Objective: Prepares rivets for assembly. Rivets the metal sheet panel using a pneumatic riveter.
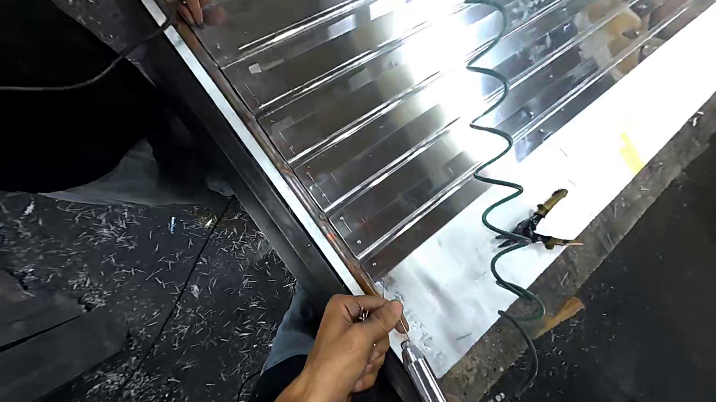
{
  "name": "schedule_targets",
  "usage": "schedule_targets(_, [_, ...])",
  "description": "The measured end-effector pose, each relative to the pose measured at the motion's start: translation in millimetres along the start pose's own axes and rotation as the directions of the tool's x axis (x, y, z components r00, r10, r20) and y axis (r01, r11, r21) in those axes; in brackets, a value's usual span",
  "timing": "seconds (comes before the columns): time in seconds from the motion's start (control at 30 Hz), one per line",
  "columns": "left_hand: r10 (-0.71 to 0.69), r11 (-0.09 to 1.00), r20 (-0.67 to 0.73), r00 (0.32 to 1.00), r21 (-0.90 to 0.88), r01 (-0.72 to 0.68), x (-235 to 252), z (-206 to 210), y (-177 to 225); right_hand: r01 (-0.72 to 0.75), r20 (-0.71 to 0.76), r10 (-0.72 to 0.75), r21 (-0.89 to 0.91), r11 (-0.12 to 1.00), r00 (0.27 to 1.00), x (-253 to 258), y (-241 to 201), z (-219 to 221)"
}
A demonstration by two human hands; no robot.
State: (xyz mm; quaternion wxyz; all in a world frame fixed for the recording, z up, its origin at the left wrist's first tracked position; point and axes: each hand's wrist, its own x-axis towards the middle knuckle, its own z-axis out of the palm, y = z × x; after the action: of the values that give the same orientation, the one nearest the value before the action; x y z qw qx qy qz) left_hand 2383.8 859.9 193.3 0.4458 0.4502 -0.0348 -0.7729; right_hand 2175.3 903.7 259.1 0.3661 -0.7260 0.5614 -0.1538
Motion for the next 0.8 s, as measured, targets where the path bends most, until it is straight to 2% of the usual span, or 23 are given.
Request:
schedule_targets(0.17, [-0.023,1.000,-0.041,0.999,-0.004,0.023,22,-28,39,-0.012,-0.014,0.011,-0.046,0.999,1.000,44,-24,20])
schedule_targets(0.23, [-0.077,0.997,-0.061,0.995,-0.031,0.075,27,-37,49,-0.005,-0.014,0.004,-0.085,0.996,1.000,57,-30,28])
schedule_targets(0.33, [-0.152,0.984,-0.082,0.985,-0.108,0.143,33,-51,63,-0.009,0.021,0.013,-0.164,0.986,1.000,72,-39,38])
schedule_targets(0.4, [-0.149,0.986,-0.099,0.984,-0.084,0.141,37,-58,68,-0.012,0.048,0.022,-0.206,0.979,0.999,80,-43,43])
schedule_targets(0.53, [-0.193,0.971,-0.059,0.980,-0.159,0.181,43,-76,83,0.013,0.090,0.010,-0.245,0.970,0.996,98,-49,52])
schedule_targets(0.67, [-0.138,0.988,-0.117,0.984,-0.090,0.128,49,-84,93,0.037,0.130,0.002,-0.292,0.956,0.992,115,-54,58])
schedule_targets(0.8, [-0.075,0.993,-0.217,0.973,-0.111,0.052,58,-96,107,0.073,0.157,-0.025,-0.309,0.948,0.987,132,-59,65])
